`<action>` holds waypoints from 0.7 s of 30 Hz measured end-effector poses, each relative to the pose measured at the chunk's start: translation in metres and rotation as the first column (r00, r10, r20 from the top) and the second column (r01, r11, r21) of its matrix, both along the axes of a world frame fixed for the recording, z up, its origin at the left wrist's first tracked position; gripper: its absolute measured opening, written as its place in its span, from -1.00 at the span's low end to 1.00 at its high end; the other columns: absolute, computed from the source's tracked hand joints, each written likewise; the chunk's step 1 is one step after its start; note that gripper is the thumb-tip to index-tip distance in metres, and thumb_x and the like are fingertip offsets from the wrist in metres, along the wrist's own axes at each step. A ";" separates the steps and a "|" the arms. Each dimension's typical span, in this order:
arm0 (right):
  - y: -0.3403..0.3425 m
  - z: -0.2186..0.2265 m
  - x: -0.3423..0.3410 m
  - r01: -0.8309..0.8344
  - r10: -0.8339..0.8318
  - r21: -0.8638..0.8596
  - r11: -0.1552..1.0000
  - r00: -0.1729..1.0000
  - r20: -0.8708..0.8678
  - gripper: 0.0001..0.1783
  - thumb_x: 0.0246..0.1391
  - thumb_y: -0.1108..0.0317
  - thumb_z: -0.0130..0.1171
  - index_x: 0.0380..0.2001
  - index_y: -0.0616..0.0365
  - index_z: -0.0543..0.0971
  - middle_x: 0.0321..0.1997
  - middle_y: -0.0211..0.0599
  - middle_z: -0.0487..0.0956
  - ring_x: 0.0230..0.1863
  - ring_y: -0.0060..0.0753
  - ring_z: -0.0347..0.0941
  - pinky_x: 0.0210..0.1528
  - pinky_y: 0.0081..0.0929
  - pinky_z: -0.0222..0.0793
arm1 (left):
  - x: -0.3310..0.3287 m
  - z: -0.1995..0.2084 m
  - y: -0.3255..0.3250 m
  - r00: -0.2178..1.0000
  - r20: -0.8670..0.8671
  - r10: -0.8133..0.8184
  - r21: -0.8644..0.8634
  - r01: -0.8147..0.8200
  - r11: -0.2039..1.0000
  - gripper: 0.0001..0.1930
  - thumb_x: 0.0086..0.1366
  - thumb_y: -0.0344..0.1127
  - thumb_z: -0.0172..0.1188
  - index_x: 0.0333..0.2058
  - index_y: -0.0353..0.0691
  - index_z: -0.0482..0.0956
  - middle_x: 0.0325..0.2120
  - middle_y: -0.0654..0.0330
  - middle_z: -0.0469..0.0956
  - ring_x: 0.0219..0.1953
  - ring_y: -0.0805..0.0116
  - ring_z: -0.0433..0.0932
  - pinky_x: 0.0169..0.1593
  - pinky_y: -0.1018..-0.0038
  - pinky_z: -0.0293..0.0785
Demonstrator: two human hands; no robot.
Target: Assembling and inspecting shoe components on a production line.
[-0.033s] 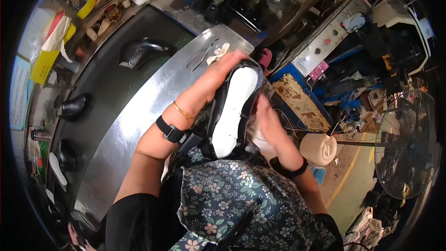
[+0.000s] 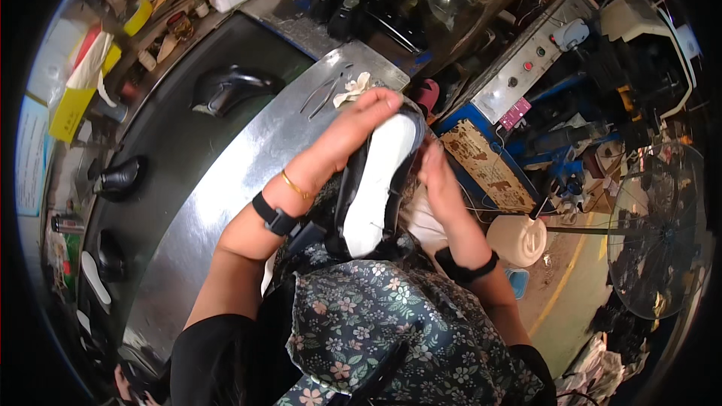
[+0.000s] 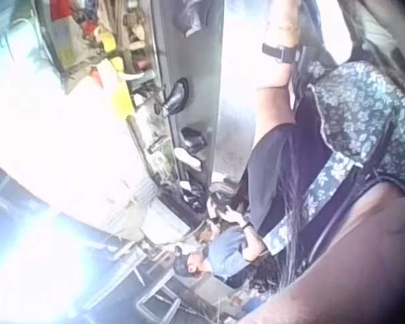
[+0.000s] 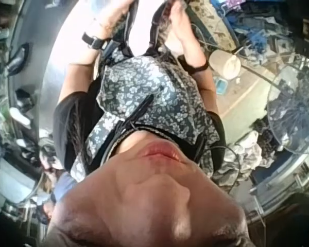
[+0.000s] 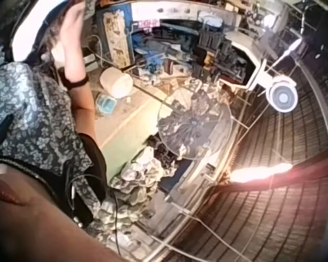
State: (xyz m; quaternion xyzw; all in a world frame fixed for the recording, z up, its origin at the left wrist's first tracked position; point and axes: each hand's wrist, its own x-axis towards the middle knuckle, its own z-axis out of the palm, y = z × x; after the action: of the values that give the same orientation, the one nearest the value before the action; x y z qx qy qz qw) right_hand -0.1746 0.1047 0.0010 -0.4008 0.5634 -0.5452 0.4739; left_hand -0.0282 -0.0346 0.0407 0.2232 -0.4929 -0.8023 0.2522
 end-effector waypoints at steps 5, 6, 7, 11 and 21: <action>-0.054 0.019 -0.016 -0.176 0.232 -0.194 0.965 0.920 0.317 -0.50 0.37 0.17 -0.03 0.23 0.26 0.39 0.38 -0.26 0.30 0.37 -0.35 0.19 0.41 -0.44 0.01 | 0.000 -0.012 0.018 0.997 0.024 0.071 -0.486 -0.051 0.872 -0.62 0.40 -0.22 0.08 0.10 -0.30 0.45 0.05 0.20 0.47 0.13 0.37 0.38 0.21 0.48 0.26; -0.057 0.014 -0.019 -0.237 0.278 -0.164 0.958 0.911 0.306 -0.57 0.36 0.20 -0.03 0.16 0.22 0.47 0.35 -0.26 0.33 0.37 -0.33 0.20 0.41 -0.41 0.01 | 0.002 -0.012 0.012 1.000 -0.027 -0.007 -0.340 -0.002 0.940 -0.64 0.40 -0.24 0.09 0.09 -0.30 0.45 0.10 0.17 0.43 0.18 0.33 0.33 0.25 0.43 0.21; -0.057 0.009 -0.018 -0.242 0.283 -0.207 0.948 0.938 0.199 -0.63 0.36 0.26 -0.04 0.11 0.20 0.50 0.29 -0.25 0.38 0.37 -0.32 0.20 0.40 -0.38 0.02 | 0.008 -0.014 0.010 0.992 -0.087 -0.088 -0.186 0.071 0.980 -0.65 0.40 -0.26 0.10 0.07 -0.30 0.45 0.15 0.14 0.38 0.24 0.29 0.28 0.29 0.38 0.16; -0.047 0.022 0.019 -0.006 -0.145 -0.358 0.934 0.908 -0.393 -0.73 0.33 0.43 -0.17 -0.15 0.30 0.52 -0.03 -0.09 0.54 0.09 -0.12 0.46 0.20 -0.31 0.30 | 0.012 -0.037 0.024 0.993 0.079 0.090 -0.144 -0.078 0.987 -0.56 0.37 -0.31 0.14 0.19 -0.26 0.40 0.30 0.10 0.25 0.44 0.17 -0.02 0.42 0.36 -0.12; -0.045 0.003 0.011 -0.022 -0.096 -0.405 0.914 0.958 -0.269 -0.53 0.22 0.56 -0.13 0.20 0.22 0.36 0.26 -0.14 0.37 0.37 -0.19 0.19 0.44 -0.26 -0.03 | 0.005 -0.070 -0.003 0.972 0.183 0.150 -0.523 -0.033 0.852 -0.59 0.35 -0.39 0.05 0.16 -0.32 0.40 0.15 0.06 0.42 0.22 0.26 0.33 0.31 0.36 0.18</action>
State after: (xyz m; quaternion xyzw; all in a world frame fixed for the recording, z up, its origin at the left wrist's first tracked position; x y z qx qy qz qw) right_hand -0.1638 0.0598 0.0041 -0.5530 0.5081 -0.5958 0.2847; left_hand -0.0236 -0.0378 -0.0291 0.2567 -0.7032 -0.5984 0.2856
